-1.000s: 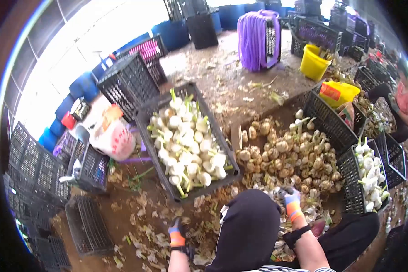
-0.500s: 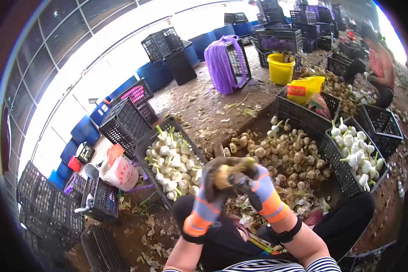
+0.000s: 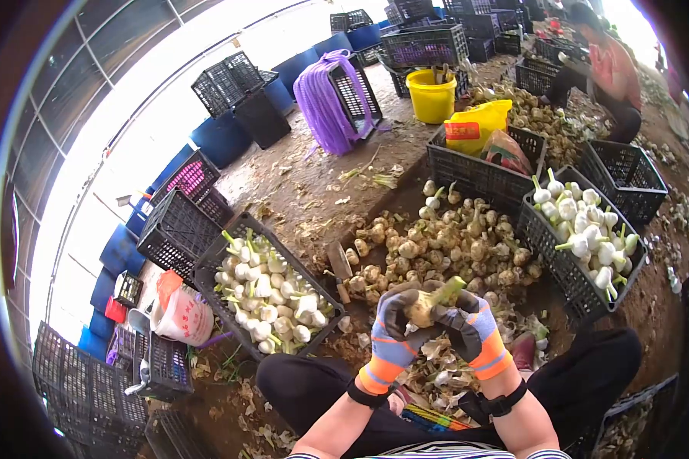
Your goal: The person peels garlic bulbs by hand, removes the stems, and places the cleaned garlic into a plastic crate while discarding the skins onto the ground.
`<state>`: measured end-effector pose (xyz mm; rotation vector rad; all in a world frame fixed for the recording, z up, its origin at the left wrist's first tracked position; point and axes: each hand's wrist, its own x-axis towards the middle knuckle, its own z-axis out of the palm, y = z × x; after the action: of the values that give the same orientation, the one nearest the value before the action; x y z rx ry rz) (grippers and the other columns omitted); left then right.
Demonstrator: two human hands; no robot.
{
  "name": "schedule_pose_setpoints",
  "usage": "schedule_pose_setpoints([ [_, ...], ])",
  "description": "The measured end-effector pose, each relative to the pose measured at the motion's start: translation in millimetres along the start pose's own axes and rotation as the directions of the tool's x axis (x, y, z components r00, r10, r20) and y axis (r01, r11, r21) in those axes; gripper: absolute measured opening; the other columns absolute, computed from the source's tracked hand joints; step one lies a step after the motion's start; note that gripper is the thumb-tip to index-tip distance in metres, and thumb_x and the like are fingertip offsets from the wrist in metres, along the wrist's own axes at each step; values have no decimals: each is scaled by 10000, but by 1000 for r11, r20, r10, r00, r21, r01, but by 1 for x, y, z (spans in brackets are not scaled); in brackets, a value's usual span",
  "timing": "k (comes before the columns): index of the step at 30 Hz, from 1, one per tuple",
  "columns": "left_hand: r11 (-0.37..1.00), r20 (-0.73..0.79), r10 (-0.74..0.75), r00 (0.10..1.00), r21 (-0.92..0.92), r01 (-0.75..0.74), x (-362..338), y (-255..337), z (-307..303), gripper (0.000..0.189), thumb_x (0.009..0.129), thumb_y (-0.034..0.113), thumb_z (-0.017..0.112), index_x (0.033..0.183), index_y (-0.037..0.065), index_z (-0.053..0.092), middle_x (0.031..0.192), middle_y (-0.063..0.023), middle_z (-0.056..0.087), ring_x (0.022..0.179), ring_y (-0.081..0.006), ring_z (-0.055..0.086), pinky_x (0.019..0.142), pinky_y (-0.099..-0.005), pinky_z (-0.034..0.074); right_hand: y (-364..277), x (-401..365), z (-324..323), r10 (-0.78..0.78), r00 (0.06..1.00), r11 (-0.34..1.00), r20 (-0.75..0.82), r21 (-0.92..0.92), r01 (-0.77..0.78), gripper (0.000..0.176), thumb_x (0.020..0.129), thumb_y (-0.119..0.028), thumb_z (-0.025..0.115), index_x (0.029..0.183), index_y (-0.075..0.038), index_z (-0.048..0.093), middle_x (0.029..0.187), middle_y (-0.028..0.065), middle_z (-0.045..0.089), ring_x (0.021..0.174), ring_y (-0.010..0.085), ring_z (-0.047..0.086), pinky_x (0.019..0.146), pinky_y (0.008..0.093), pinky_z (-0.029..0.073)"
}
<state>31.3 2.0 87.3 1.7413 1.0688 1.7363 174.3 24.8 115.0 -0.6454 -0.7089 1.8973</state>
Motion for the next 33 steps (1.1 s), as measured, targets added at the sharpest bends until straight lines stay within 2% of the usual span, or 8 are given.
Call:
schedule_pose_setpoints([
  [7, 992, 51, 1, 999, 129, -7, 2, -13, 2, 600, 577, 52, 853, 1081, 73, 528, 1201, -140, 492, 1093, -272, 537, 882, -345, 479, 13, 12, -12, 36, 996, 998, -77, 48, -33, 350, 798, -50, 685, 1131, 7, 593, 980, 69, 654, 848, 166, 637, 765, 290, 518],
  [16, 935, 73, -175, 982, -301, 189, -10, -27, 1, 659, 592, -33, 818, 1153, 74, 488, 1241, -113, 462, 1146, -242, 503, 945, -355, 447, 24, 18, -38, 114, 993, 986, 40, 121, -118, 419, 787, 5, 654, 1193, 34, 556, 1094, 99, 628, 952, 177, 622, 786, 297, 516],
  [20, 775, 34, -459, 888, -473, 419, -24, -37, -1, 548, 732, -19, 739, 1211, 49, 481, 1224, -102, 520, 1097, -202, 531, 946, -331, 440, 32, 29, -72, 32, 998, 973, 61, -231, -17, 277, 743, -11, 698, 1020, -7, 673, 925, 67, 675, 901, 122, 595, 750, 249, 478],
  [22, 589, 65, -643, 763, -595, 547, -26, -38, -4, 437, 832, 60, 667, 1231, 48, 489, 1189, -100, 548, 1079, -205, 541, 933, -338, 460, 40, 38, -81, -286, 931, 741, 227, -564, 365, 273, 730, 25, 692, 998, -23, 671, 911, 55, 654, 914, 140, 580, 764, 264, 465],
  [24, 436, 140, -715, 685, -677, 593, -18, -22, -2, 402, 881, 151, 626, 1246, 54, 488, 1168, -97, 555, 1061, -205, 553, 909, -342, 485, 26, 32, -68, -326, 915, 581, 238, -713, 392, 220, 724, 30, 714, 937, -8, 674, 943, 56, 619, 893, 168, 578, 771, 284, 462],
  [29, 475, 116, -717, 688, -641, 603, -26, -34, 8, 441, 869, 166, 649, 1258, 48, 477, 1177, -96, 548, 1043, -204, 565, 879, -339, 510, 26, 20, -54, -351, 934, 669, 63, -681, 297, 256, 719, 71, 692, 967, 26, 651, 977, 41, 586, 972, 130, 555, 821, 249, 463],
  [31, 713, 109, -540, 835, -468, 522, -24, -39, 10, 550, 850, 171, 660, 1317, 20, 413, 1177, -111, 557, 1026, -237, 589, 813, -377, 546, 36, 24, -64, -283, 958, 699, 46, -674, 239, 249, 717, 62, 708, 958, 30, 656, 956, 28, 621, 886, 103, 589, 777, 234, 483],
  [33, 544, 179, -692, 699, -508, 668, -21, -32, 1, 613, 799, 167, 712, 1316, 13, 421, 1185, -126, 568, 1013, -231, 604, 781, -351, 554, 38, 23, -69, -243, 970, 781, 11, -590, 202, 240, 719, 63, 703, 952, 26, 659, 928, 26, 635, 851, 101, 603, 753, 231, 490],
])
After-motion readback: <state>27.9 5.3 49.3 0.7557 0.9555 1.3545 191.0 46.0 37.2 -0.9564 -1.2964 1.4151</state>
